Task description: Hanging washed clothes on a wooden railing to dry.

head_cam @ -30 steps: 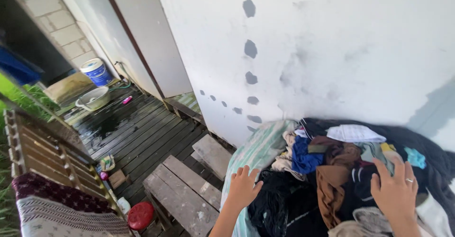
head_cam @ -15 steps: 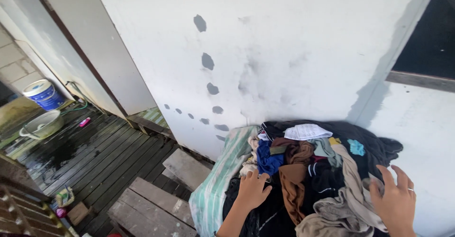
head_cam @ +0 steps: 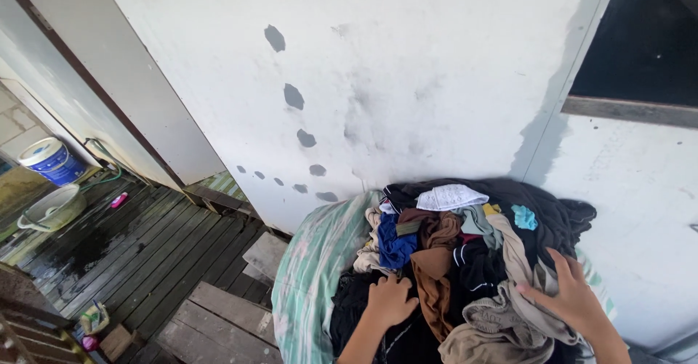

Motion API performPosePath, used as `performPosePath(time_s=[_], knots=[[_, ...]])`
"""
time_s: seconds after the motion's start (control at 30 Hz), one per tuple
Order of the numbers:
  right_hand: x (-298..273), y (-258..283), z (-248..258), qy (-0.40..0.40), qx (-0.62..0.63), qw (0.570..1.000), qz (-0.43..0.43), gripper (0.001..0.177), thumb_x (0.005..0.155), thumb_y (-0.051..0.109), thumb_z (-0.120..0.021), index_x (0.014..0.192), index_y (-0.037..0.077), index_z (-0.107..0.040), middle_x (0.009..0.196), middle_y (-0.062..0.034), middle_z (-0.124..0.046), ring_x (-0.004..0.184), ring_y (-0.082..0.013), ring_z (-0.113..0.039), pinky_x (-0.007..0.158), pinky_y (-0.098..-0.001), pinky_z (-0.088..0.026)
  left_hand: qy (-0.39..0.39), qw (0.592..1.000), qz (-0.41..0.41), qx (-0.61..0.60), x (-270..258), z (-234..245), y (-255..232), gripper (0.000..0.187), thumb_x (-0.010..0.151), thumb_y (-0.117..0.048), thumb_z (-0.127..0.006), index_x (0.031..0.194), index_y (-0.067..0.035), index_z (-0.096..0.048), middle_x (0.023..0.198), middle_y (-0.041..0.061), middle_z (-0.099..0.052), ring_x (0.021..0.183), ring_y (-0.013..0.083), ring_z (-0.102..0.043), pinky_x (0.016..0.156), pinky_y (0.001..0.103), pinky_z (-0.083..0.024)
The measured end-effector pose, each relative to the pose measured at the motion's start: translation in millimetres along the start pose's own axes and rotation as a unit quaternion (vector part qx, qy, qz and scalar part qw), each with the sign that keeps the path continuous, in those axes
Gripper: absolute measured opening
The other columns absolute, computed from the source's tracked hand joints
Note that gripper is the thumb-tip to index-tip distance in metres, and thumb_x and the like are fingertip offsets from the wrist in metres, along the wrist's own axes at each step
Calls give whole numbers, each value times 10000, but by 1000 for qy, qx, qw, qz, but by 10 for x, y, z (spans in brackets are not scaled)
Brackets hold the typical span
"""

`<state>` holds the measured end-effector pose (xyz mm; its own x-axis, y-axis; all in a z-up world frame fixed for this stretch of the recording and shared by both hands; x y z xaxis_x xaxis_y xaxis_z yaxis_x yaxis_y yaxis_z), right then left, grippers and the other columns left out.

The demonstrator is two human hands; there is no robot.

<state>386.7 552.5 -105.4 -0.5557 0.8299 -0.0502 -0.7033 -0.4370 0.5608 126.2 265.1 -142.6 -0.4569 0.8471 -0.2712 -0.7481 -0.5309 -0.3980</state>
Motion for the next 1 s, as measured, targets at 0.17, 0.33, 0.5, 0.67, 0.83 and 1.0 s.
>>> performPosePath(time_s=[0.17, 0.33, 0.5, 0.67, 0.83, 1.0], knots=[[-29, 250, -126, -44, -33, 996, 73, 1147, 554, 538, -893, 1515, 182, -377, 1423, -211, -446, 1165, -448, -609, 898, -488, -556, -143, 975, -146, -83, -328, 194, -872, 777, 809, -589, -747, 1394, -140, -502, 1281, 193, -524, 1201, 408, -517, 931, 570, -419], [74, 637, -170, -124, -24, 991, 50, 873, 651, 356, -859, 1436, 192, -515, 1280, -184, -585, 1050, -425, -679, 849, -486, -579, -136, 961, -235, -57, -258, 252, -1379, 916, 708, -508, -854, 1438, -123, -456, 1329, 270, -425, 1212, 490, -444, 892, 636, -393], [269, 605, -65, -203, 61, 972, 105, 639, 711, 275, -816, 1301, 113, -633, 1128, -213, -690, 1000, -419, -695, 846, -470, -561, -227, 934, -269, 62, 536, -415, -961, 402, 1014, -91, -641, 1382, -133, -485, 1275, 228, -503, 1097, 381, -626, 724, 424, -561], [376, 690, 120, -243, 160, 949, 125, 529, 775, 231, -791, 1258, 66, -655, 1055, -219, -740, 1008, -410, -711, 856, -445, -555, -268, 947, -174, -29, 743, 369, -740, 408, 866, 17, -603, 1233, -119, -489, 1019, 231, -575, 736, 436, -653, 611, 502, -525], [678, 868, 141, -255, 308, 913, 85, 546, 838, 217, -762, 1318, 24, -590, 1127, -226, -715, 1013, -335, -701, 872, -405, -547, -369, 897, -184, -158, 157, 851, -1306, 490, 841, -61, -635, 1303, -102, -476, 1232, 258, -534, 1028, 468, -578, 845, 563, -481], [1085, 866, -261, -169, 389, 900, 104, 643, 893, 274, -743, 1420, 22, -475, 1357, -236, -590, 1192, -297, -604, 952, -383, -519, -411, 865, -263, -114, -66, 684, -1585, 591, 905, -296, -761, 1400, -160, -469, 1448, 277, -383, 1361, 478, -355, 1047, 650, -344]])
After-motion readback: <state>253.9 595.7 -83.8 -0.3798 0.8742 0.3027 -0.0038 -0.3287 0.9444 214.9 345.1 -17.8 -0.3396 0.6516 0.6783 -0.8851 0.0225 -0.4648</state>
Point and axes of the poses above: each hand's wrist, its own x-axis towards the middle knuckle, its own z-axis out of the back of the hand, y = z × x, the point moved 3 cm from there along x, towards the middle knuckle
